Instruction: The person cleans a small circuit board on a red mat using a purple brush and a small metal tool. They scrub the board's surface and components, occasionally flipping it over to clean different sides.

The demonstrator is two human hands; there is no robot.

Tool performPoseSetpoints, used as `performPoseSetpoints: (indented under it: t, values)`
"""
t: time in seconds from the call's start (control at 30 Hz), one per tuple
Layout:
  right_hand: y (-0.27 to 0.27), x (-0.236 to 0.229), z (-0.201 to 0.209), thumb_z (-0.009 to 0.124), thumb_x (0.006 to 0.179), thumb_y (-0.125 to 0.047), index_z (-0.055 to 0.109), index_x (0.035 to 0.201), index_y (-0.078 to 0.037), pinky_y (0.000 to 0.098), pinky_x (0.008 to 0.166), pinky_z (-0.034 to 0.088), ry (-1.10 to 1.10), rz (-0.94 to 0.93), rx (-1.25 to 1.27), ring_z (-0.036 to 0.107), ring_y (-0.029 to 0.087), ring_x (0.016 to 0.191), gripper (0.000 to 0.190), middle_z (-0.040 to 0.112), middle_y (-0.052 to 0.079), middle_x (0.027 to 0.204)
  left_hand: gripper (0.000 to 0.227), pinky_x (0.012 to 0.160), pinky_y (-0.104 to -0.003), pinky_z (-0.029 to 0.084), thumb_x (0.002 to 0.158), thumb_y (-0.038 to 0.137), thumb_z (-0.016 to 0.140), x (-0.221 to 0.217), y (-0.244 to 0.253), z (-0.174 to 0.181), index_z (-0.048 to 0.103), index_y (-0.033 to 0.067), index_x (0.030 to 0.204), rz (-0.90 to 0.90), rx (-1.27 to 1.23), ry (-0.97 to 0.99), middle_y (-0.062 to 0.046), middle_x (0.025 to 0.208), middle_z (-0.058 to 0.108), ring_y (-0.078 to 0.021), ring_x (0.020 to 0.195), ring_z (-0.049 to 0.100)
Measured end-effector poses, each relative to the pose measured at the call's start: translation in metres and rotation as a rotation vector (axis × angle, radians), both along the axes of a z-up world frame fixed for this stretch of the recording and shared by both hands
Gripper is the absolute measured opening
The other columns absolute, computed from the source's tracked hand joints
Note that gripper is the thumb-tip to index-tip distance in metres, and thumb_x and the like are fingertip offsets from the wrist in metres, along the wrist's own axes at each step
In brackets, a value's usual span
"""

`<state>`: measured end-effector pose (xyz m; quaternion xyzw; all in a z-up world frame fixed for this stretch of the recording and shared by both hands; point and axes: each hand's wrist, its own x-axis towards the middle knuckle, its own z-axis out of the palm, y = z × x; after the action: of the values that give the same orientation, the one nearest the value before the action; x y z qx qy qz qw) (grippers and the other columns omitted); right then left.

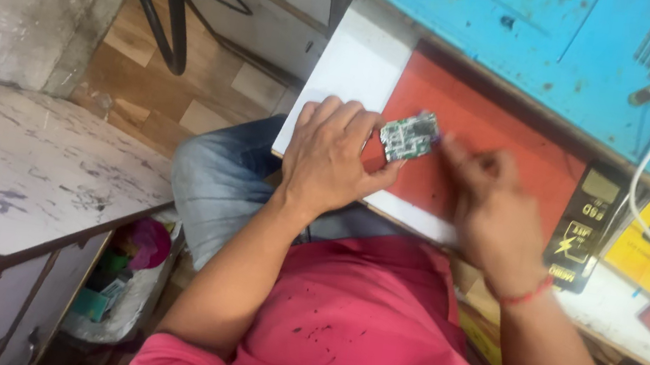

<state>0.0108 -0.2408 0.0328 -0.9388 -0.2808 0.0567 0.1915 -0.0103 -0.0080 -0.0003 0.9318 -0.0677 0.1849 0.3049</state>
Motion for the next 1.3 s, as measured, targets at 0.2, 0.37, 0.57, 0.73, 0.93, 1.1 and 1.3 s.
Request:
performPoseSetpoints:
  t: [0.2, 0.37, 0.57, 0.73, 0.93, 1.1, 1.3]
  values:
    - [-0.008, 0.016, 0.0, 0.061, 0.084, -0.003, 0.064, 0.145, -0.02, 0.0417, 0.062, 0.057, -0.042, 0.129, -0.107, 0.069, 0.031, 0.073, 0.063, 0.065, 0.012, 0.108, 0.042, 0.082, -0.043, 0.041, 0.074, 0.037, 0.086, 0.0, 0.0, -0.002, 0.067, 0.0101, 0.1, -0.013, -0.002, 0.024, -0.004, 0.092, 0.062, -0.0267, 0.09, 0.057]
    - [0.0, 0.025, 0.008, 0.062, 0.086, -0.01, 0.066, 0.139, -0.021, 0.0401, 0.06, 0.057, -0.063, 0.291, -0.015, 0.068, 0.029, 0.071, 0.054, 0.064, 0.013, 0.107, 0.043, 0.082, -0.043, 0.04, 0.074, 0.037, 0.087, 0.001, 0.001, 0.002, 0.068, 0.0114, 0.102, 0.001, -0.038, 0.058, -0.003, 0.089, 0.061, -0.0254, 0.089, 0.056]
    - [0.003, 0.031, 0.014, 0.065, 0.084, -0.009, 0.065, 0.141, -0.02, 0.0414, 0.058, 0.056, -0.025, 0.34, -0.044, 0.067, 0.028, 0.066, 0.058, 0.064, 0.013, 0.107, 0.05, 0.083, -0.042, 0.04, 0.075, 0.038, 0.088, 0.002, 0.001, 0.005, 0.066, 0.0135, 0.113, 0.0, -0.106, 0.137, 0.0, 0.086, 0.061, -0.0227, 0.088, 0.057]
    - [0.004, 0.028, 0.017, 0.062, 0.086, -0.006, 0.064, 0.144, -0.023, 0.0408, 0.058, 0.056, -0.036, 0.254, -0.128, 0.067, 0.029, 0.067, 0.06, 0.064, 0.01, 0.106, 0.058, 0.083, -0.042, 0.04, 0.075, 0.038, 0.089, 0.002, 0.001, 0.005, 0.063, 0.0119, 0.12, -0.003, -0.101, 0.163, -0.001, 0.086, 0.061, -0.0238, 0.087, 0.056]
    - [0.009, 0.026, 0.019, 0.061, 0.088, -0.006, 0.065, 0.143, -0.027, 0.0423, 0.059, 0.057, -0.018, 0.154, -0.154, 0.067, 0.031, 0.065, 0.059, 0.064, 0.011, 0.106, 0.058, 0.083, -0.042, 0.04, 0.077, 0.038, 0.088, 0.002, 0.001, 0.004, 0.063, 0.0115, 0.122, -0.005, -0.109, 0.16, -0.001, 0.088, 0.062, -0.0237, 0.088, 0.057]
    - [0.006, 0.02, 0.018, 0.061, 0.087, -0.005, 0.063, 0.144, -0.023, 0.0439, 0.061, 0.057, -0.056, 0.132, -0.171, 0.068, 0.034, 0.068, 0.06, 0.065, 0.013, 0.11, 0.056, 0.082, -0.044, 0.04, 0.079, 0.041, 0.085, 0.0, 0.0, 0.002, 0.065, 0.0084, 0.12, -0.004, -0.028, 0.071, -0.004, 0.092, 0.062, -0.0267, 0.09, 0.056]
    - [0.008, 0.001, 0.006, 0.058, 0.086, -0.001, 0.06, 0.146, -0.015, 0.044, 0.062, 0.057, 0.021, 0.118, -0.044, 0.069, 0.035, 0.074, 0.062, 0.064, 0.016, 0.109, 0.047, 0.081, -0.044, 0.039, 0.079, 0.044, 0.084, -0.003, 0.005, 0.0, 0.069, 0.0099, 0.107, -0.033, 0.012, 0.055, -0.005, 0.092, 0.06, -0.0265, 0.089, 0.055]
